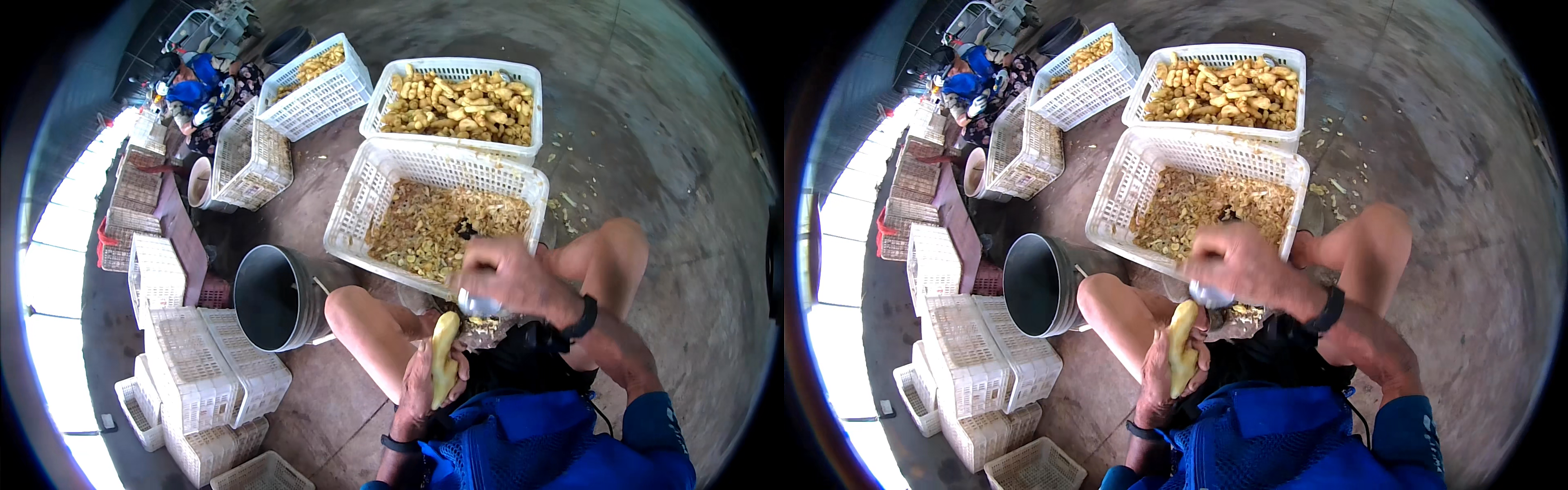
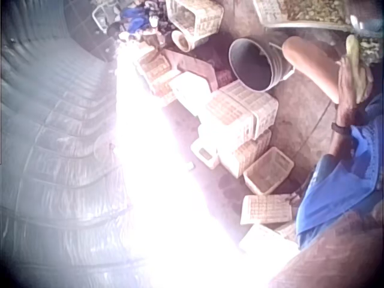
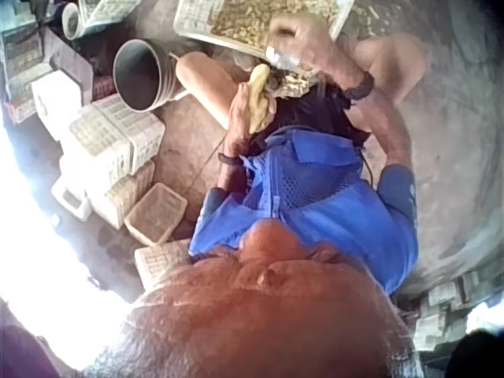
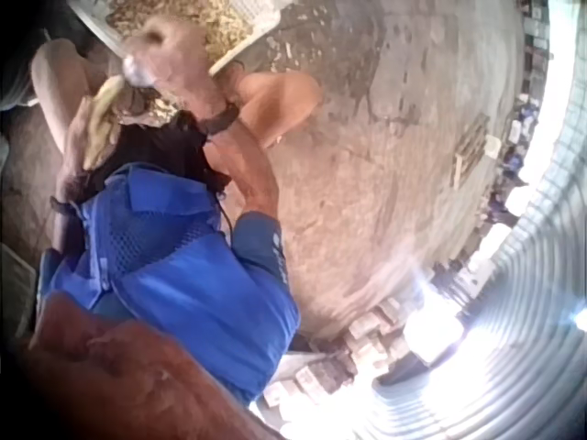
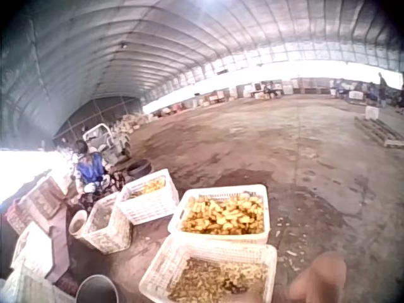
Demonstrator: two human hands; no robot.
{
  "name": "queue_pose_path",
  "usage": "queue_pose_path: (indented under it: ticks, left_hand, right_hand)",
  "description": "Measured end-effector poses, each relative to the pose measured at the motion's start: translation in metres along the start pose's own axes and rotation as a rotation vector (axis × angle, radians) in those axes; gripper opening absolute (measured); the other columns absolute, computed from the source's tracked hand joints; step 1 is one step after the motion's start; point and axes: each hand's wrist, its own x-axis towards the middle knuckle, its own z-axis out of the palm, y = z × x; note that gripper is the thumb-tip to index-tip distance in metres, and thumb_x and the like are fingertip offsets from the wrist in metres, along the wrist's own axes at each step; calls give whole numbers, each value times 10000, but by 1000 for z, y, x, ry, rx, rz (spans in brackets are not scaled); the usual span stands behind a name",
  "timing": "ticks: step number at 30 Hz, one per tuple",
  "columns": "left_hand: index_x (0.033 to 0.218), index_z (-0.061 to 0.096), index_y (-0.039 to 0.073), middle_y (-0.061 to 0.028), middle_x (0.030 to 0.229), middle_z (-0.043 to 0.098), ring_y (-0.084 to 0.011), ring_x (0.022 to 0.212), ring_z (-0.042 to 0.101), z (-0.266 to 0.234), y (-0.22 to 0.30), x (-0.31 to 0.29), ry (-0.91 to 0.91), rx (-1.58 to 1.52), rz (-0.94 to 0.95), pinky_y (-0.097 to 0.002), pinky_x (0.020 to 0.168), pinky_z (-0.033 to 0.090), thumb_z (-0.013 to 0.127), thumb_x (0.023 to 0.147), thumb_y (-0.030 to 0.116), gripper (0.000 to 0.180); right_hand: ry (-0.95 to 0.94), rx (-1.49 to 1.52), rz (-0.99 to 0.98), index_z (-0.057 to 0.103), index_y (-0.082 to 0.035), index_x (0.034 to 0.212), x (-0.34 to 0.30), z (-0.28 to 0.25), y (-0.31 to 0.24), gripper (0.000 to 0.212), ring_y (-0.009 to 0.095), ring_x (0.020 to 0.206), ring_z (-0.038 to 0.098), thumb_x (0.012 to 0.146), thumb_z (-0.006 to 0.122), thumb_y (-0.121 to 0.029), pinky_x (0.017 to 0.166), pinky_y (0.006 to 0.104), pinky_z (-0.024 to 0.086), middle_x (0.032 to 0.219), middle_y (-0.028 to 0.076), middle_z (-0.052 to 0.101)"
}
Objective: The person uses a circular metal scraper to remove the skin from ginger roots, placing the peeled pieces into a bucket and the peels into a crate.
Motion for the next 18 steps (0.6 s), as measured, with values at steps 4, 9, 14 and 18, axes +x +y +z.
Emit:
queue_pose_path:
  ticks: [4,9,14,18]
  left_hand:
    - [1128,514,3,-123,725,568,-142,423,442,4,-10,15,54,15,-21,-233,340,297,382,996,664,687]
    - [1106,542,-16,-109,741,570,-143,455,449,-9,-12,12,-51,-19,11,-236,397,315,365,1042,568,614]
    - [1143,530,-24,-126,760,588,-163,473,505,-7,-6,9,-12,-57,-20,-256,359,366,405,1013,608,656]
    - [1189,500,9,-164,751,597,-213,440,529,-9,-19,19,-27,-163,-73,-280,313,403,408,1003,624,649]
  right_hand:
    - [-141,2,-96,594,-45,701,-18,42,1,354,198,579,590,888,752,-301,529,367,447,644,99,586]
    - [182,-264,-191,575,-37,688,5,22,15,314,205,529,582,867,746,-230,502,360,443,607,100,565]
    - [16,22,-53,615,-36,716,-3,17,-2,304,188,535,572,868,756,-258,503,356,439,603,98,558]
    - [-171,-73,-176,596,-47,723,-22,51,11,340,303,580,585,880,739,-313,532,420,449,651,118,566]
